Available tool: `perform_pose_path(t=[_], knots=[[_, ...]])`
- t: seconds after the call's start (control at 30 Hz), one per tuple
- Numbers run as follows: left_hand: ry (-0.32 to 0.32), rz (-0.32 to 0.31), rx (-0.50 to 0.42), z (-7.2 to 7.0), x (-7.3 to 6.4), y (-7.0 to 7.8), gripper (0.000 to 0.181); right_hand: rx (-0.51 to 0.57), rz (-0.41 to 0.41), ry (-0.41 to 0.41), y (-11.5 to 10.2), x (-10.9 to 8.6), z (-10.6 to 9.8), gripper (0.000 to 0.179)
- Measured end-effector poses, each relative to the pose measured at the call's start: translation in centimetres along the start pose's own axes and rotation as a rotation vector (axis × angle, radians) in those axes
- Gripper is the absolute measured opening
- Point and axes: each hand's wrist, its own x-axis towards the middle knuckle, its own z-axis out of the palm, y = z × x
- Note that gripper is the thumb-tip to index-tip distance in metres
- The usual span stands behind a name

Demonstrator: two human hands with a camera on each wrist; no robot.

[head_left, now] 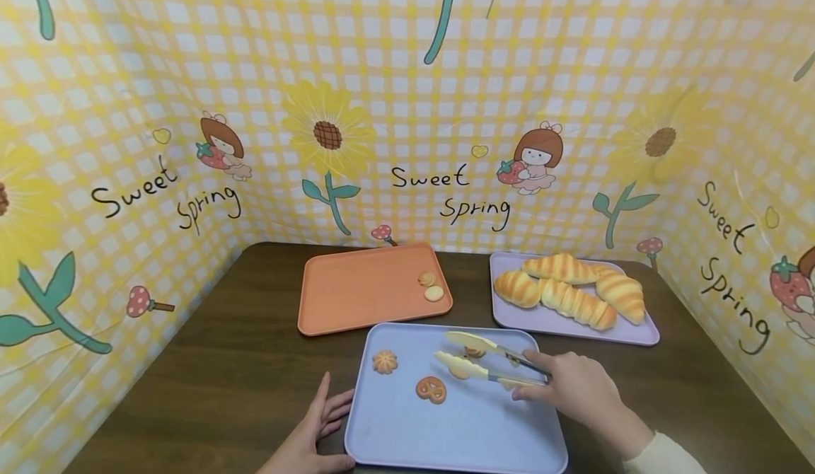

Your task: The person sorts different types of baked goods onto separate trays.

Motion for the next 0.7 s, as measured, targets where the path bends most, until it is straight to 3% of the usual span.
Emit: perform_pose_path(t=[0.27,0.7], knots=[[0.002,0.023,0.006,0.1,0.0,0.0,0.122,-0.010,-0.022,0.000,0.3,-1.0,0.4,0.078],[0.008,0.054,0.016,0.1,-0.1,0.0,0.121,-0.029,0.068,-0.017,1.6,-2.5,0.4,0.083]])
